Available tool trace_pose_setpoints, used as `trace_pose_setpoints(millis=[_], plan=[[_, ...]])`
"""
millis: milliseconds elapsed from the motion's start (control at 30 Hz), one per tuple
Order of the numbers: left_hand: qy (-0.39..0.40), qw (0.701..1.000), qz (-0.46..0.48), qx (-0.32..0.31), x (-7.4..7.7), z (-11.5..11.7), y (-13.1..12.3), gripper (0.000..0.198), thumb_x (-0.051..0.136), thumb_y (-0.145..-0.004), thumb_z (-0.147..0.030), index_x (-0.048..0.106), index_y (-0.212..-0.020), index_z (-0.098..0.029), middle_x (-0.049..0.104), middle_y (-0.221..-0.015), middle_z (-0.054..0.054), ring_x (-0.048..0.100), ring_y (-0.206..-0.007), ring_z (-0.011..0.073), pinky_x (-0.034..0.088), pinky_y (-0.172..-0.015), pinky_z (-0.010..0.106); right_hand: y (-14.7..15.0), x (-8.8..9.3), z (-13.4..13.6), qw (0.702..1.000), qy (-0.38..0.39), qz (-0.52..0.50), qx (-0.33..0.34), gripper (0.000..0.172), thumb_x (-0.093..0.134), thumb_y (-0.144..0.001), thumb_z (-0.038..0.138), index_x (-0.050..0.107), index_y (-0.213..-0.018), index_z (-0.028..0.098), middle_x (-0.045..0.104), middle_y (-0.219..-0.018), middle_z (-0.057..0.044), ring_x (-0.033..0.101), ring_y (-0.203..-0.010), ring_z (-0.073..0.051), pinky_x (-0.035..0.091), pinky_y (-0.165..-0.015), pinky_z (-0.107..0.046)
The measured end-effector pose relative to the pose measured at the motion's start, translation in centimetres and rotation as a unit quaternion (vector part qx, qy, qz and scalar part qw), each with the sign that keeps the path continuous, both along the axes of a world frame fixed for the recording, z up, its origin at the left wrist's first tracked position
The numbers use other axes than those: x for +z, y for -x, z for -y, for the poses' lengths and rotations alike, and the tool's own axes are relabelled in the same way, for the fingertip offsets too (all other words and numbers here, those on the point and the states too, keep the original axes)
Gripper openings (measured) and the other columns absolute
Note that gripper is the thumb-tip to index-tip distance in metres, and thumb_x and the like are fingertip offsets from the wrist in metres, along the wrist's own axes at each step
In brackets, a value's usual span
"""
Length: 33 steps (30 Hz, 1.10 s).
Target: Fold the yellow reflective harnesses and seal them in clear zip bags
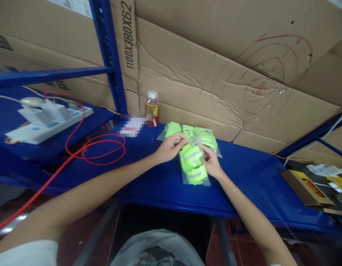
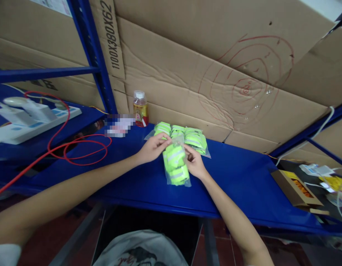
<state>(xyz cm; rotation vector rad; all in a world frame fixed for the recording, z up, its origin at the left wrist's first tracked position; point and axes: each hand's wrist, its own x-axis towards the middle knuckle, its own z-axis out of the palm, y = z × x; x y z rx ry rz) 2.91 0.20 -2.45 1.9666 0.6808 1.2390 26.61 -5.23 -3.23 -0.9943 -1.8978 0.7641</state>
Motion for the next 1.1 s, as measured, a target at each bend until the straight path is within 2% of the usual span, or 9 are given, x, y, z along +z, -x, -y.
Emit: trace_pose_setpoints(millis=[67, 133, 300, 467, 567, 733, 833, 933, 1100], plan=[[-0.052, 0.998, -0.016, 0.017, 0.1, 0.5, 0.1, 0.032, 0.059, -0.108, -0.05, 0.07, -0.103, -0.02, 0.079, -0.097, 0.006, 0.075, -0.091, 0.0212, 0.06, -0.082, 0.034, 0.1, -0.2, -0.2, 1.0, -0.021, 0.011, 0.018, 0.079, 0.06, -0.099, 0.069, 0.049, -0.164, 0.026, 0.071, -0.148, -0.014, 0.071, -0.133, -0.033, 0.061, -0.109, -0.051], [-0.124, 0.991, -0.023, 0.051, 0.1, 0.5, 0.4, 0.028, 0.065, -0.105, -0.045, 0.077, -0.1, -0.02, 0.08, -0.104, 0.007, 0.075, -0.101, 0.0226, 0.06, -0.091, 0.036, 0.1, -0.3, -0.4, 0.999, -0.024, -0.012, 0.025, 0.07, 0.067, -0.098, 0.06, 0.056, -0.159, 0.026, 0.068, -0.153, -0.013, 0.066, -0.141, -0.033, 0.055, -0.117, -0.052], [-0.264, 0.959, -0.082, 0.062, -0.4, -0.3, 1.0, 0.019, 0.066, -0.106, -0.031, 0.083, -0.103, -0.021, 0.084, -0.099, 0.006, 0.075, -0.092, 0.02, 0.058, -0.087, 0.034, 0.2, -0.3, -0.3, 0.989, 0.009, -0.142, 0.041, 0.051, 0.08, -0.095, 0.047, 0.071, -0.144, 0.033, 0.069, -0.153, -0.007, 0.065, -0.143, -0.029, 0.05, -0.124, -0.048], [-0.226, 0.967, -0.065, 0.101, -1.3, 0.0, 0.8, 0.012, 0.075, -0.098, -0.025, 0.086, -0.097, -0.021, 0.085, -0.089, 0.003, 0.076, -0.073, 0.0163, 0.057, -0.068, 0.027, 0.3, -0.3, -0.2, 0.991, 0.018, -0.135, 0.01, 0.04, 0.085, -0.091, 0.051, 0.082, -0.123, 0.028, 0.082, -0.127, -0.009, 0.079, -0.113, -0.028, 0.065, -0.102, -0.045], [-0.16, 0.983, -0.045, 0.085, -1.6, 0.2, 0.6, 0.01, 0.078, -0.094, -0.025, 0.087, -0.093, -0.021, 0.086, -0.087, 0.003, 0.076, -0.068, 0.0156, 0.056, -0.062, 0.025, 0.1, -0.2, 0.0, 0.995, -0.001, -0.104, 0.003, 0.038, 0.082, -0.093, 0.049, 0.082, -0.126, 0.029, 0.081, -0.126, -0.009, 0.078, -0.106, -0.025, 0.067, -0.09, -0.039], [-0.13, 0.989, -0.034, 0.069, -1.3, 0.4, 0.5, 0.013, 0.08, -0.093, -0.029, 0.086, -0.09, -0.018, 0.084, -0.085, 0.004, 0.074, -0.066, 0.0149, 0.053, -0.057, 0.023, 0.2, 0.3, 0.1, 0.997, -0.044, -0.067, 0.017, 0.031, 0.072, -0.101, 0.048, 0.083, -0.123, 0.029, 0.077, -0.117, -0.01, 0.074, -0.104, -0.023, 0.065, -0.087, -0.037], [-0.14, 0.988, -0.045, 0.055, -1.0, 0.6, 0.5, 0.016, 0.079, -0.094, -0.032, 0.085, -0.088, -0.018, 0.083, -0.084, 0.004, 0.07, -0.064, 0.0133, 0.05, -0.057, 0.023, 0.3, 0.3, 0.0, 0.996, -0.049, -0.069, 0.008, 0.027, 0.078, -0.097, 0.05, 0.085, -0.108, 0.027, 0.077, -0.113, -0.011, 0.074, -0.101, -0.023, 0.065, -0.083, -0.037], [-0.157, 0.983, -0.083, 0.035, -1.0, 0.5, 0.6, 0.018, 0.076, -0.097, -0.033, 0.085, -0.09, -0.019, 0.083, -0.085, 0.003, 0.068, -0.062, 0.0123, 0.05, -0.058, 0.023, 0.2, 0.0, -0.1, 0.996, -0.068, -0.052, -0.001, 0.025, 0.08, -0.095, 0.049, 0.084, -0.092, 0.024, 0.08, -0.111, -0.01, 0.076, -0.103, -0.025, 0.064, -0.092, -0.04], [-0.195, 0.972, -0.126, 0.034, -1.3, 0.3, 0.8, 0.019, 0.07, -0.1, -0.032, 0.086, -0.096, -0.02, 0.084, -0.091, 0.004, 0.069, -0.065, 0.0142, 0.052, -0.063, 0.026, 0.5, -0.4, 0.1, 0.996, -0.06, -0.066, -0.01, 0.031, 0.077, -0.097, 0.049, 0.081, -0.118, 0.026, 0.083, -0.108, -0.009, 0.078, -0.094, -0.023, 0.066, -0.085, -0.037]])
